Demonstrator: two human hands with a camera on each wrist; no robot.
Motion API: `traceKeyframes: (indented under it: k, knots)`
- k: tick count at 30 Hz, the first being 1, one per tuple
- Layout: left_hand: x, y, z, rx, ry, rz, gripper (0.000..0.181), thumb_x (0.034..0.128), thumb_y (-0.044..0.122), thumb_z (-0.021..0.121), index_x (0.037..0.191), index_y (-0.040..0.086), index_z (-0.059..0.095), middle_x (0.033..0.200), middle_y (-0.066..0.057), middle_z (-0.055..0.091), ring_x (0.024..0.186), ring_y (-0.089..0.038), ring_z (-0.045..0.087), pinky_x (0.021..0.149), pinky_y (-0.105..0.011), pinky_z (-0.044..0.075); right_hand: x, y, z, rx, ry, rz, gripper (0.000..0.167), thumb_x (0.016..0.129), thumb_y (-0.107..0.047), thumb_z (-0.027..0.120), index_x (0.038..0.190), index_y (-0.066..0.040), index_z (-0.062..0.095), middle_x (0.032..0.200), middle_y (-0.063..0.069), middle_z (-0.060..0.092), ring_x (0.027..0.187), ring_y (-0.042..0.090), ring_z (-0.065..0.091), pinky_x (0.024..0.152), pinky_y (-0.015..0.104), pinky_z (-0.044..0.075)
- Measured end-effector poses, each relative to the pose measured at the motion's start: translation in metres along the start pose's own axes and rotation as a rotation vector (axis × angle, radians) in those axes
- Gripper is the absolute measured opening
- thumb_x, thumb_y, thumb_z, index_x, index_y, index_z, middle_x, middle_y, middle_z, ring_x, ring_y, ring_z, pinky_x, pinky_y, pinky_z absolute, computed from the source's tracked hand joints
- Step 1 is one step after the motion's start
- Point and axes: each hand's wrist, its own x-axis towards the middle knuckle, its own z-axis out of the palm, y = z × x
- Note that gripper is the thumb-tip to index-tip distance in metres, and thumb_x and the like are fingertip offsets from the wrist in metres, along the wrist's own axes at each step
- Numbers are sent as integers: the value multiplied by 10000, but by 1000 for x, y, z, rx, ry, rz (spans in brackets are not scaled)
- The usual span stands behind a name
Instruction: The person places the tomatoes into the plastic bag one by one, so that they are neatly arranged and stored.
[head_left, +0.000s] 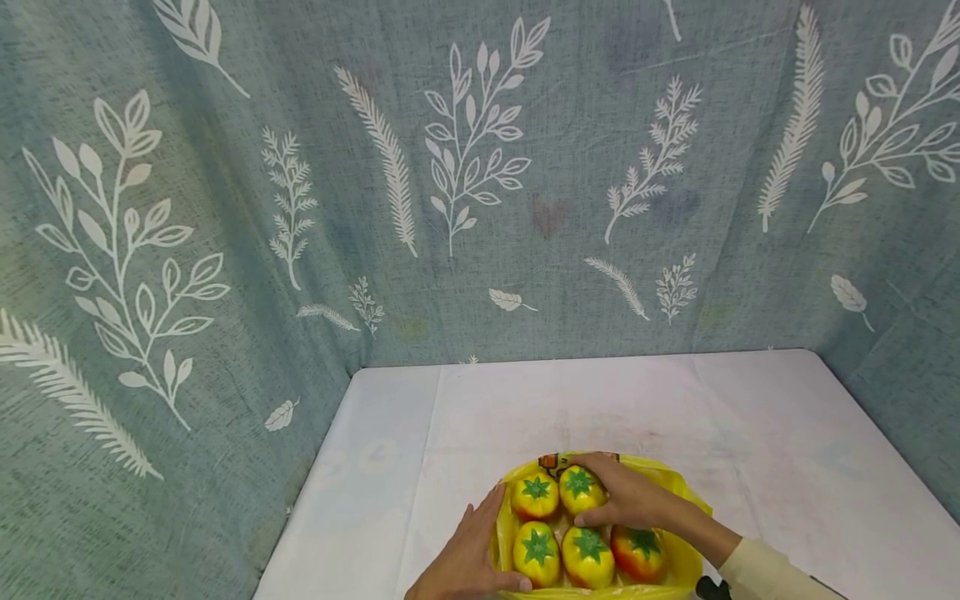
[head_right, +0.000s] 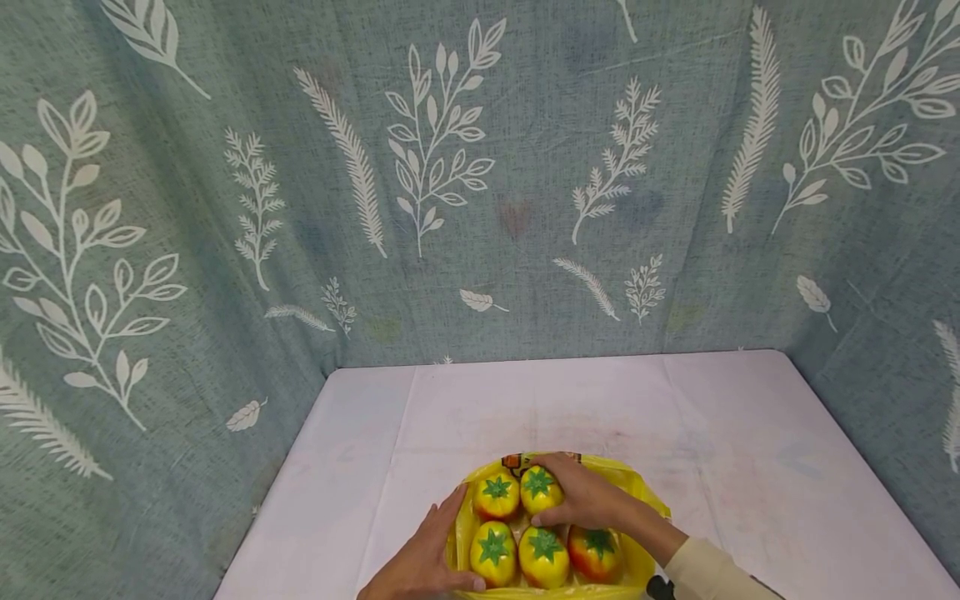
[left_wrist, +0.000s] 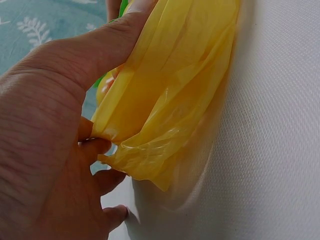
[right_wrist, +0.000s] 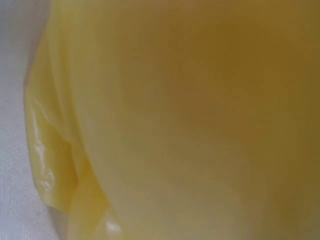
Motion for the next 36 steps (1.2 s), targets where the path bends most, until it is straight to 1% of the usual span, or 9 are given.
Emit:
traceKeyframes:
  k: [4, 8, 11, 17, 21, 24, 28, 31, 36]
  knots:
    - [0, 0, 0, 5, -1, -4, 1237, 740, 614, 826, 1647, 219, 83, 1681, -16, 177, 1524, -309, 194, 1181, -676, 53, 0, 0, 0, 7, -9, -9, 765, 878, -406, 798, 1485, -104, 445, 1395, 61, 517, 1178, 247, 547, 960, 489, 509]
    - [-1, 1, 0, 14, -2, -6, 1255, 735, 629, 821, 1645, 170, 90, 1679, -55, 179, 1523, -327, 192, 1185, -668, 50, 1, 1, 0, 20, -22, 6, 779, 889, -389, 790, 1509, -102, 417, 1386, 52, 532, 1168, 243, 571, 949, 481, 517]
    - [-1, 1, 0, 17, -1, -6, 1249, 738, 633, 816, 1645, 172, 92, 1680, -50, 182, 1523, -321, 194, 1186, -666, 53, 1, 3, 1, 29, -31, 22, 794, 892, -382, 787, 1522, -91, 401, 1380, 64, 547, 1161, 246, 585, 940, 478, 524]
    - [-2, 0, 1, 29, 2, -1, 1242, 745, 628, 813, 1644, 160, 95, 1678, -59, 187, 1522, -320, 199, 1191, -656, 60, 2, 7, 2, -6, -49, 58, 807, 881, -404, 794, 1514, -82, 411, 1383, 84, 556, 1177, 276, 582, 948, 505, 517]
    - [-2, 0, 1, 26, -3, -8, 1255, 739, 646, 807, 1643, 151, 93, 1680, -65, 177, 1526, -317, 185, 1198, -640, 45, 4, 9, 3, -23, -50, 47, 797, 881, -405, 794, 1509, -90, 418, 1398, 82, 543, 1192, 276, 574, 961, 504, 512]
    - [-2, 1, 1, 30, -5, -5, 1252, 743, 640, 807, 1642, 142, 92, 1679, -76, 177, 1525, -328, 186, 1194, -649, 47, 4, 9, 3, -38, -51, 37, 789, 882, -405, 793, 1508, -98, 422, 1393, 72, 545, 1186, 266, 576, 958, 497, 515]
    - [-2, 0, 1, 26, -8, 1, 1235, 749, 635, 805, 1646, 181, 88, 1682, -40, 175, 1525, -316, 191, 1186, -665, 58, 4, 9, 2, -52, -57, 27, 785, 885, -409, 789, 1510, -105, 423, 1389, 63, 552, 1185, 268, 576, 950, 493, 520]
    - [-1, 0, 0, 21, -9, 2, 1228, 742, 663, 791, 1647, 228, 84, 1682, 4, 174, 1525, -294, 197, 1181, -675, 67, 3, 10, 2, -60, -60, 22, 791, 889, -418, 782, 1516, -102, 415, 1396, 68, 551, 1188, 270, 579, 949, 487, 521]
    - [0, 0, 0, 23, -6, -7, 1219, 727, 702, 773, 1644, 268, 97, 1676, 31, 197, 1518, -286, 223, 1173, -690, 84, 2, 9, 0, -47, -62, 26, 815, 898, -418, 773, 1528, -67, 394, 1445, 134, 510, 1236, 320, 554, 970, 513, 509]
